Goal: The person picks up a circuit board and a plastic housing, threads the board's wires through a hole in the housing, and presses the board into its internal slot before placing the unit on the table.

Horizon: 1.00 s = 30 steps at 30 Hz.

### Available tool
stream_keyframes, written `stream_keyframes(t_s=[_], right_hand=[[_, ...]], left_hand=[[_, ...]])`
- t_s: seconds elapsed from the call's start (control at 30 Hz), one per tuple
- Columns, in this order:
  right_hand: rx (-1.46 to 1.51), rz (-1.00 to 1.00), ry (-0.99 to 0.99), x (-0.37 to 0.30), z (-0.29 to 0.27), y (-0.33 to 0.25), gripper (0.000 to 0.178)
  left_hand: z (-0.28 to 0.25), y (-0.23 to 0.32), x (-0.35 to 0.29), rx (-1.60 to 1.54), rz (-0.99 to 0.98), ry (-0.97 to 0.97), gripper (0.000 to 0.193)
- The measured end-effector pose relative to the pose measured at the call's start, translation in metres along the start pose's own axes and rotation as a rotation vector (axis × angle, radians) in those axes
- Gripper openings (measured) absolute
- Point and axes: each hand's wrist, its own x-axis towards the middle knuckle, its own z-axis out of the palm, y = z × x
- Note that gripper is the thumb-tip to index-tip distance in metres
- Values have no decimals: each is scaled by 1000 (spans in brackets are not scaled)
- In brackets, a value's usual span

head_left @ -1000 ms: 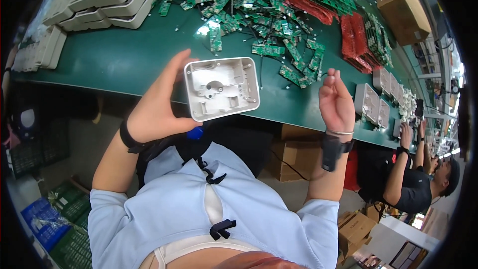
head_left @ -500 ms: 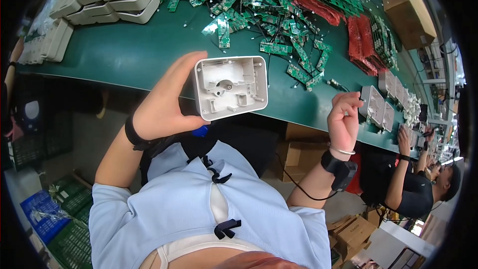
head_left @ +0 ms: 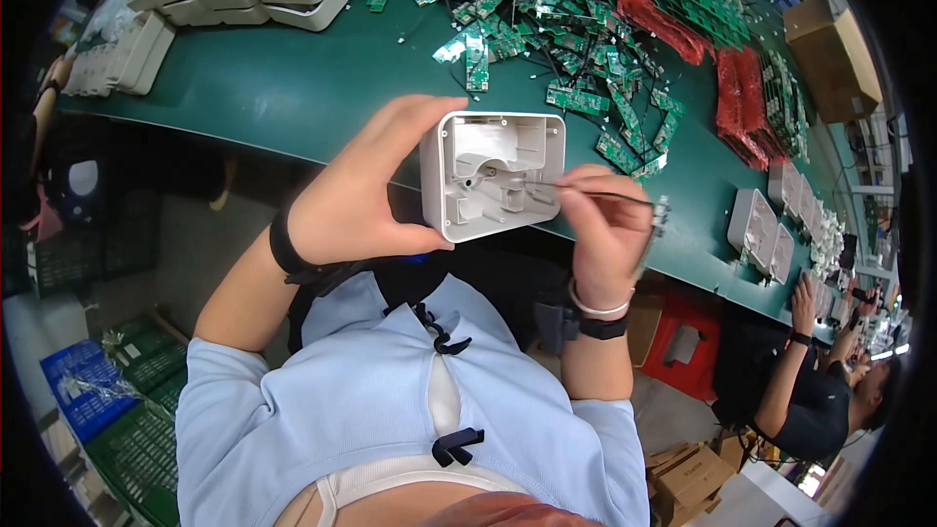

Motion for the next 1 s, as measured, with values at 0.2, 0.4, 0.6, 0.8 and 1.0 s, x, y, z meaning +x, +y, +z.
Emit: stream_keyframes(t_s=[0.2,0.4,0.6,0.8,1.0], right_hand=[[-487,-239,-246,5,19,9,21],[-630,-358,-272,6,30,3,20],[-613,-330,-318,0,42,-3,19],[-890,-323,-283,-3,45,-9,18],[-593,-100,-285,-2,34,-8,19]], left_hand=[[0,4,0,7,12,0,108],[5,7,-1,-32,3,4,107],[13,4,-3,-87,48,15,106],[20,-5,-5,-257,19,-3,105],[12,1,-6,-484,-191,-60,104]])
